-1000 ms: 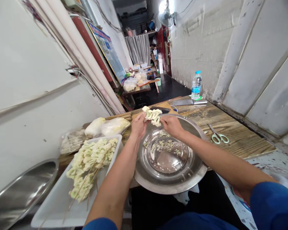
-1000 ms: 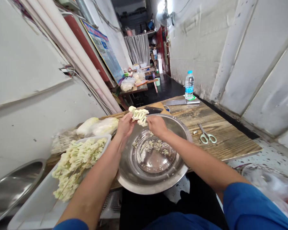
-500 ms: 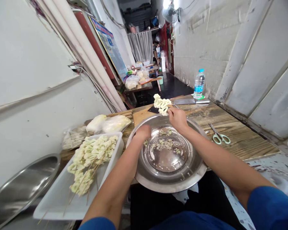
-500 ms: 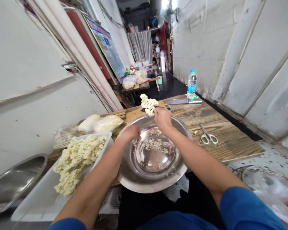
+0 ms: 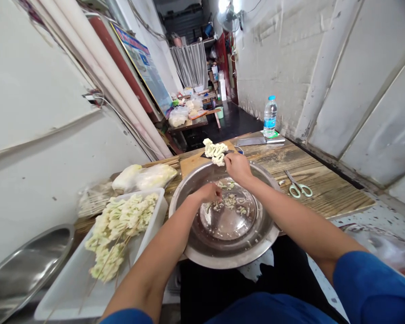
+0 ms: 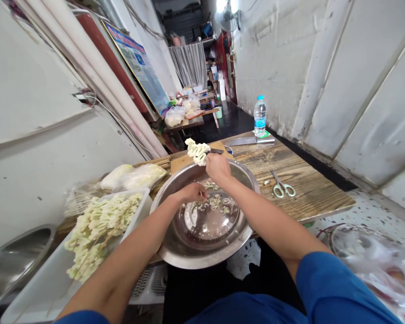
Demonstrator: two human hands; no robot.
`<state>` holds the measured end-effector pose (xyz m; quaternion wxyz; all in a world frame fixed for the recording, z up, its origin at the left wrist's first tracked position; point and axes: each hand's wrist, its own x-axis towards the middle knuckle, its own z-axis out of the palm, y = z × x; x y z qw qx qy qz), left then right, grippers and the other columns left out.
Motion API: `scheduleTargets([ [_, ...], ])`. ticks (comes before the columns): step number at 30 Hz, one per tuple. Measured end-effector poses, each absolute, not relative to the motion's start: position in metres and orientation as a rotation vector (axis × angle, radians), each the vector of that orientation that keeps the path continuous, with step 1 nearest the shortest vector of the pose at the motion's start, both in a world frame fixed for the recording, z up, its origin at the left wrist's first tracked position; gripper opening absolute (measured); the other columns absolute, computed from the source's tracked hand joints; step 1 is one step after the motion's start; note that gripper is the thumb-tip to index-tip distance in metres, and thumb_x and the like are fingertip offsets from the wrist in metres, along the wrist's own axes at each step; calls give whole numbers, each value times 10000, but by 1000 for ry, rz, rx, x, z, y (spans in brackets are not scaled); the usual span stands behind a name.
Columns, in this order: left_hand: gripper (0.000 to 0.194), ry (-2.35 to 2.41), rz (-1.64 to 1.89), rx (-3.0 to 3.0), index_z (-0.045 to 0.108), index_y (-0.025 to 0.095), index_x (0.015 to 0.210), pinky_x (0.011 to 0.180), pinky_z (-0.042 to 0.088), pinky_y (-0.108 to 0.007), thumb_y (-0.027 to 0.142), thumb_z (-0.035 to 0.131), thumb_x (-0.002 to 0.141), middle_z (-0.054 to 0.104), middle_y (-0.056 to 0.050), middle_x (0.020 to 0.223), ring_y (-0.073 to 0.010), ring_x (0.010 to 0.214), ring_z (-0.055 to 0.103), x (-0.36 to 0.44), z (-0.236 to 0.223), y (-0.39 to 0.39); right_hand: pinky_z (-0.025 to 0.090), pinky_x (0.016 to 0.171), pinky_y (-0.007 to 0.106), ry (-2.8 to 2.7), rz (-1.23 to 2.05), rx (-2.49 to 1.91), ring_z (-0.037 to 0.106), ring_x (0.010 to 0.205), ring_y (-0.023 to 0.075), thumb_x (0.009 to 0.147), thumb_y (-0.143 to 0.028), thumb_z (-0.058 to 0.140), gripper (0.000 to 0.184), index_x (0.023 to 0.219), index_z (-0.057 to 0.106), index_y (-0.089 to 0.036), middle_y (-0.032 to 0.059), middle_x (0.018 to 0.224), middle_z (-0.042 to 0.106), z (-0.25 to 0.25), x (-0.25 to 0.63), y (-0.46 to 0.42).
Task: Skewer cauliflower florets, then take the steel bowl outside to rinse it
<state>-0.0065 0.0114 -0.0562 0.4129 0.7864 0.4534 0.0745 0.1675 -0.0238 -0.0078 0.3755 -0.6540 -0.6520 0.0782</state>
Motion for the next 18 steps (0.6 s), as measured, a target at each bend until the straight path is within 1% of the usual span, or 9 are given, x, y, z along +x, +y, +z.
scheduleTargets([
  [3,125,1163,357,1797,686,189,564,473,358,-217,160,797,514,612,5,502,-111,420,507,-14,-53,16,321,653,302,-1674,200,-1666,601,811,219,923,-187,440,279,837,705,-161,110,883,718,-7,168,-24],
  [5,157,1183,539,1652,696,163,661,495,412,-235,249,803,584,639,-21,562,-129,448,555,-15,-50,19,318,646,296,-1698,202,-1664,593,784,207,919,-184,440,283,805,699,-168,102,863,716,-7,168,-25],
  [7,222,1190,766,1494,683,142,717,577,483,-268,289,810,609,656,-37,616,-146,527,609,-15,-45,23,307,630,290,-1726,203,-1660,582,745,195,915,-184,443,291,754,686,-175,89,812,710,-7,168,-26],
  [10,256,1162,1095,1266,668,118,747,723,523,-299,271,822,611,672,-42,676,-140,639,646,-15,-38,31,282,607,288,-1777,175,-1614,574,704,185,901,-178,460,292,687,658,-184,65,746,695,-10,169,-27],
  [12,255,1124,1261,1145,672,110,771,767,520,-295,257,819,622,683,-48,716,-132,681,652,-16,-33,35,271,600,287,-1814,143,-1572,569,695,183,894,-180,470,288,659,637,-188,56,731,686,-14,170,-25],
  [14,252,1088,1390,1056,682,112,810,766,514,-280,245,808,637,690,-46,748,-121,693,648,-18,-28,37,265,594,283,-1844,126,-1521,560,686,181,883,-187,476,286,631,610,-192,47,708,669,-18,170,-22],
  [18,232,1033,1525,964,687,120,836,674,483,-233,220,783,650,680,-23,733,-87,635,602,-19,-19,36,268,581,274,-1853,201,-1406,515,616,168,854,-201,458,278,593,553,-201,16,627,604,-25,171,-18],
])
